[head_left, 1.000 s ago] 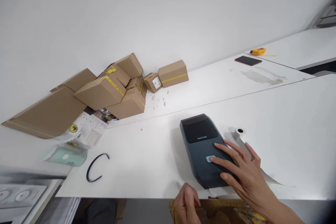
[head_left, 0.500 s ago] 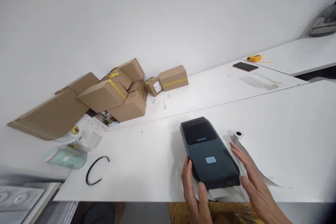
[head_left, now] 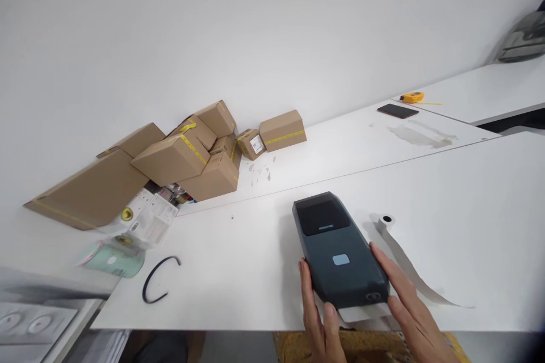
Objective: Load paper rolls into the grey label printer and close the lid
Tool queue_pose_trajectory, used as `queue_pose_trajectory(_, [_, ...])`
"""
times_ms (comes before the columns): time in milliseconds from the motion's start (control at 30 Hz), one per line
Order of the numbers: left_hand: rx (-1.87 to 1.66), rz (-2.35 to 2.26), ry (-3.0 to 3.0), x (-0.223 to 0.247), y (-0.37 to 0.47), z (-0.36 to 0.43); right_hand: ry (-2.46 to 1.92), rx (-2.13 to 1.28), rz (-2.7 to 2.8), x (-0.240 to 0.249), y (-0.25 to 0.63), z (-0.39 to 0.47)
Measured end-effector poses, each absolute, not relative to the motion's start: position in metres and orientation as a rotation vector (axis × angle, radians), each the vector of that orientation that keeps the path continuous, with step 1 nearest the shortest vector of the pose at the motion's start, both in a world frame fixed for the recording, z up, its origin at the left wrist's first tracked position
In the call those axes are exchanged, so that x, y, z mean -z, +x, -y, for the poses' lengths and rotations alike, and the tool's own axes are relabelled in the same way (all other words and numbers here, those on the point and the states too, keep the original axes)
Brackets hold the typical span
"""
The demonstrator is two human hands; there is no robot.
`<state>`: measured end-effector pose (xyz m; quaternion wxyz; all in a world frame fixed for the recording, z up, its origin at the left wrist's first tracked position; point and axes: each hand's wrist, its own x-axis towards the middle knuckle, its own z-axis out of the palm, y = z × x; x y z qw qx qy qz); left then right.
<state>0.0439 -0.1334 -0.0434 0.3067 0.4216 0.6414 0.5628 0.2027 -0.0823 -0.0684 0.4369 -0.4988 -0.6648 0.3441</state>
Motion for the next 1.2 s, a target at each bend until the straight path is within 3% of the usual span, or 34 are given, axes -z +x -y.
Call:
queue_pose_trajectory(367, [-1.948,-1.477,1.052,-0.031,0.004,0.036,-0.770,-0.411,1.827,-0.048,0.182,-0.031])
queue_pose_trajectory(567, [-1.520,-1.753,1.130,0.002,-0.007,0.006,-0.886,-0.455,1.773,-0.089,0.154,-0.103])
queue_pose_trajectory(933, [-1.364,-1.816,1.232,0.021,-0.005,0.007,-1.051,-0.496,1.706,-0.101,0.127,-0.159])
queue_pose_trajectory(1200, [-1.400,-1.813,1.250,0.019,-0.003,0.009,-0.980,-0.309,1.554,-0.087,0.168,-0.104])
